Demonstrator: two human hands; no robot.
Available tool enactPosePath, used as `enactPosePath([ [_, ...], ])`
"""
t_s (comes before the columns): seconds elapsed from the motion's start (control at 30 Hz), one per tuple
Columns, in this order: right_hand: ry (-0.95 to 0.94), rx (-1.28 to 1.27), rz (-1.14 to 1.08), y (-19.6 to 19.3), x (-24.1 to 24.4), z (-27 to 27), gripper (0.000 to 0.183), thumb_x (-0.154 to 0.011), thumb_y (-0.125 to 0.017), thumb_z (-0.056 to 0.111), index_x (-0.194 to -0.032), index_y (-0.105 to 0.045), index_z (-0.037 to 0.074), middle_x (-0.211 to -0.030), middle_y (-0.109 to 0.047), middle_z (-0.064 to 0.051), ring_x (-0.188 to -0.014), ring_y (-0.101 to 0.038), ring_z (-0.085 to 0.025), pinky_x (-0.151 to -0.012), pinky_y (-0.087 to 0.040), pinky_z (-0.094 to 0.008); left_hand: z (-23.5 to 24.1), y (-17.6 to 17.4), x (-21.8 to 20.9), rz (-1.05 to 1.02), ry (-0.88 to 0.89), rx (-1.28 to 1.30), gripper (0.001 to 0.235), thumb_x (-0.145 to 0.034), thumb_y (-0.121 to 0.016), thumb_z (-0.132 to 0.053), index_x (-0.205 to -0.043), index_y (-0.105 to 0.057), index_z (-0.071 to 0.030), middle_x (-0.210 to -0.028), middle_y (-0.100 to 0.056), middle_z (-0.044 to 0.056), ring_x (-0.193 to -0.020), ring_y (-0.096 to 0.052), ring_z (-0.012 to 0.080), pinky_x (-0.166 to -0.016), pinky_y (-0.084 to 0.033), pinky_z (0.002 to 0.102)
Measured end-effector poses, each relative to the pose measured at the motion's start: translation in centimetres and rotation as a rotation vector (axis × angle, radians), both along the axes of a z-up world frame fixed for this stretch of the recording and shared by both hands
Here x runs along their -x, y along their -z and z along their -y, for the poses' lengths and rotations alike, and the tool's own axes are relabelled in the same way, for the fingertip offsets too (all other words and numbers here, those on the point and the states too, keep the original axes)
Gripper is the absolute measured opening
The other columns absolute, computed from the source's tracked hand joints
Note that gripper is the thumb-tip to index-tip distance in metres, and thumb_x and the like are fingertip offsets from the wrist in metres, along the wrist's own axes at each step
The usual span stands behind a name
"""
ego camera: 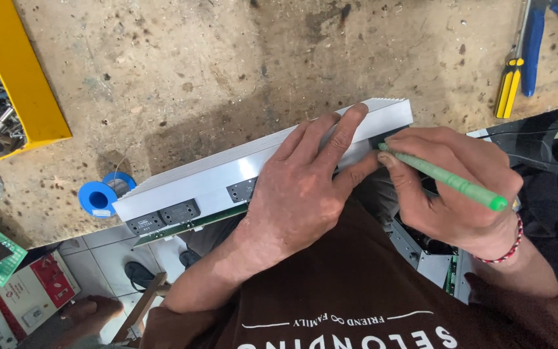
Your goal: The person uses a green marker to make small marks on a green circuit board attached to a white metal heatsink. They hold the board with one hand and mark specific points along its edge, then flip the board over and continue marking the opposite side.
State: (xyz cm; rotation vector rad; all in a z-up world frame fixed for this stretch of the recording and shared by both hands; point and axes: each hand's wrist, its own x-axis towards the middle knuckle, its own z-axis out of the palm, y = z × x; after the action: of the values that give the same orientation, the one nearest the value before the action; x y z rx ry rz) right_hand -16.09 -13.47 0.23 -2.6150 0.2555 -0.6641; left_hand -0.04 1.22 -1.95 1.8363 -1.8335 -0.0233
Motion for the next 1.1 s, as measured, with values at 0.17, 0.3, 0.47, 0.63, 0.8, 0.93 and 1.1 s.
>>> enactPosePath([
  [0.17,0.001,0.033,0.019,0.4,0.1,-0.2,0.008,-0.098,-0.079,-0.009,-0.103,-0.074,-0.012,-0.099,-0.076,-0.026,-0.090,-0.077,-0.038,-0.076,-0.062,-0.043,0.0,-0.2,0.0,-0.019,-0.002,0.004,0.024,-0.104,-0.079,-0.003,-0.126,-0.074,-0.012,-0.150,-0.048,0.021,-0.125,-0.062,0.0401,-0.106,-0.058,0.050],
  [0.3,-0.021,-0.026,-0.021,-0.8,0.0,0.9,0.012,-0.098,-0.077,-0.009,-0.108,-0.072,-0.013,-0.104,-0.076,-0.027,-0.089,-0.076,-0.036,-0.071,-0.061,-0.040,0.1,-0.8,-0.2,-0.031,0.006,0.012,0.028,-0.102,-0.074,0.006,-0.123,-0.076,-0.012,-0.150,-0.048,0.021,-0.124,-0.062,0.0393,-0.104,-0.056,0.049],
  [0.47,0.000,-0.234,0.286,1.3,4.5,3.1,0.019,-0.102,-0.059,-0.027,-0.114,-0.049,-0.016,-0.090,-0.062,-0.033,-0.079,-0.071,-0.045,-0.069,-0.063,-0.051,0.2,-1.0,-0.3,-0.031,0.030,-0.081,0.035,-0.097,-0.072,0.009,-0.124,-0.066,-0.012,-0.153,-0.044,0.022,-0.128,-0.059,0.0394,-0.107,-0.054,0.050],
  [0.63,-0.137,-0.421,0.003,1.4,3.5,3.9,0.005,-0.086,-0.066,-0.008,-0.091,-0.066,-0.009,-0.087,-0.074,-0.025,-0.068,-0.079,-0.027,-0.055,-0.068,-0.031,0.5,-1.8,-0.5,-0.063,0.023,-0.061,0.027,-0.102,-0.063,0.009,-0.120,-0.068,-0.010,-0.148,-0.050,0.023,-0.123,-0.062,0.0412,-0.103,-0.056,0.050],
  [0.8,0.057,-0.305,0.122,0.3,1.1,1.5,0.013,-0.084,-0.082,-0.013,-0.084,-0.069,-0.014,-0.090,-0.073,-0.031,-0.076,-0.076,-0.036,-0.061,-0.060,-0.035,0.8,-2.0,-0.5,-0.073,0.023,-0.068,0.025,-0.105,-0.059,0.009,-0.120,-0.069,-0.009,-0.146,-0.051,0.024,-0.122,-0.063,0.0419,-0.101,-0.057,0.050],
  [0.93,-0.001,-0.227,0.251,1.2,0.7,1.6,0.014,-0.084,-0.079,-0.013,-0.087,-0.066,-0.017,-0.083,-0.070,-0.033,-0.073,-0.075,-0.043,-0.063,-0.063,-0.043,1.1,-2.2,-0.5,-0.058,0.004,-0.021,0.006,-0.110,-0.071,-0.007,-0.116,-0.070,-0.008,-0.141,-0.055,0.023,-0.115,-0.066,0.0402,-0.095,-0.059,0.048],
  [1.1,0.017,-0.219,0.238,0.7,0.7,1.6,0.016,-0.084,-0.082,-0.016,-0.086,-0.066,-0.016,-0.083,-0.071,-0.033,-0.074,-0.074,-0.041,-0.065,-0.062,-0.042,0.9,-2.2,-0.5,-0.069,-0.005,-0.024,0.006,-0.110,-0.070,-0.009,-0.116,-0.072,-0.008,-0.142,-0.055,0.023,-0.118,-0.066,0.0400,-0.097,-0.059,0.048],
])
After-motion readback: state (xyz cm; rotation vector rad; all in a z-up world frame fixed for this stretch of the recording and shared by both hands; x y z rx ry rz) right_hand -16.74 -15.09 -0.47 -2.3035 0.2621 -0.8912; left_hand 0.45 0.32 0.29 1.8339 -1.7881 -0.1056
